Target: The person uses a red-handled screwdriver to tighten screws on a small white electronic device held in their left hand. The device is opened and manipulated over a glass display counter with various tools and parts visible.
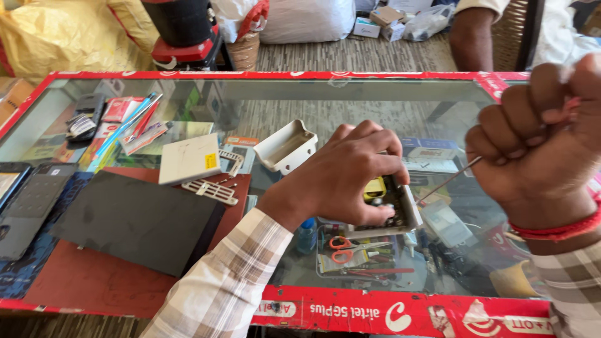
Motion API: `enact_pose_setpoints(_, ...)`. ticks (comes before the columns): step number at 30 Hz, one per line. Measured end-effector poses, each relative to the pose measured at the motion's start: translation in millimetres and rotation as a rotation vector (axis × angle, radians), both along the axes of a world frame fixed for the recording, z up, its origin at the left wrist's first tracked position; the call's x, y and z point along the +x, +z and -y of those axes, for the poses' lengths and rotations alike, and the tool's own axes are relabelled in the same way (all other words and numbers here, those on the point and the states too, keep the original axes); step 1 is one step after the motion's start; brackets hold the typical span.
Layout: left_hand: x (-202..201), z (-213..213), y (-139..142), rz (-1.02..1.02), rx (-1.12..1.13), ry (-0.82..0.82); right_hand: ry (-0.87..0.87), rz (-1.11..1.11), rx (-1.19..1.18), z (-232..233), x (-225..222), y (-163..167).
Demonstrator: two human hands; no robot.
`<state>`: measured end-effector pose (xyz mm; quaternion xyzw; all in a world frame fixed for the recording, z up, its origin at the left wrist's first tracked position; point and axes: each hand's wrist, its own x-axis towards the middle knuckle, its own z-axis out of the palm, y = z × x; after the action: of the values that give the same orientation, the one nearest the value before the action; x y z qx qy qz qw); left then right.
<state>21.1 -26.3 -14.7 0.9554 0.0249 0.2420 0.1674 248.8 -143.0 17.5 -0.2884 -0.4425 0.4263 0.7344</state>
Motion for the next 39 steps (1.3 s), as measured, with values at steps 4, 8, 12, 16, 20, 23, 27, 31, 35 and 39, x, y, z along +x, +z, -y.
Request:
enact_pose_setpoints(4, 0, -1, 0, 0.018, 0.007, 0.002, 0.144, -0.355, 0.124, 1, 13, 0)
enact_pose_setpoints(8, -2, 0, -3, -0.06, -0.008, 0.01, 0.448, -0.962, 0.228, -4, 23, -5)
enact_pose_setpoints(12, 2, -1, -5, -0.157, 0.017, 0.019, 0.257, -0.472, 0.042, 2, 20, -16)
enact_pose_setpoints(16, 1, -3, -6, -0.198, -0.026, 0.023, 0.156, -0.327, -0.053, 2, 14, -21)
enact_pose_setpoints(20, 1, -4, -7, -0.182, -0.029, 0.011, 0.12, -0.298, -0.058, 3, 11, -19)
enact_pose_setpoints(23, 1, -4, -8, -0.181, -0.028, 0.011, 0.11, -0.307, -0.079, 4, 9, -19)
enact_pose_setpoints(27, -1, -6, -8, -0.167, -0.032, 0.0, 0.108, -0.324, -0.065, 4, 4, -22)
enact_pose_setpoints(31, -2, -7, -7, -0.156, -0.054, -0.004, 0.099, -0.33, -0.07, 4, 2, -24)
enact_pose_setpoints(35, -2, -7, -7, -0.166, -0.061, 0.003, 0.158, -0.38, -0.053, 3, 7, -26)
enact_pose_setpoints(39, -2, -7, -6, -0.16, -0.058, 0.0, 0.264, -0.433, -0.026, 3, 14, -33)
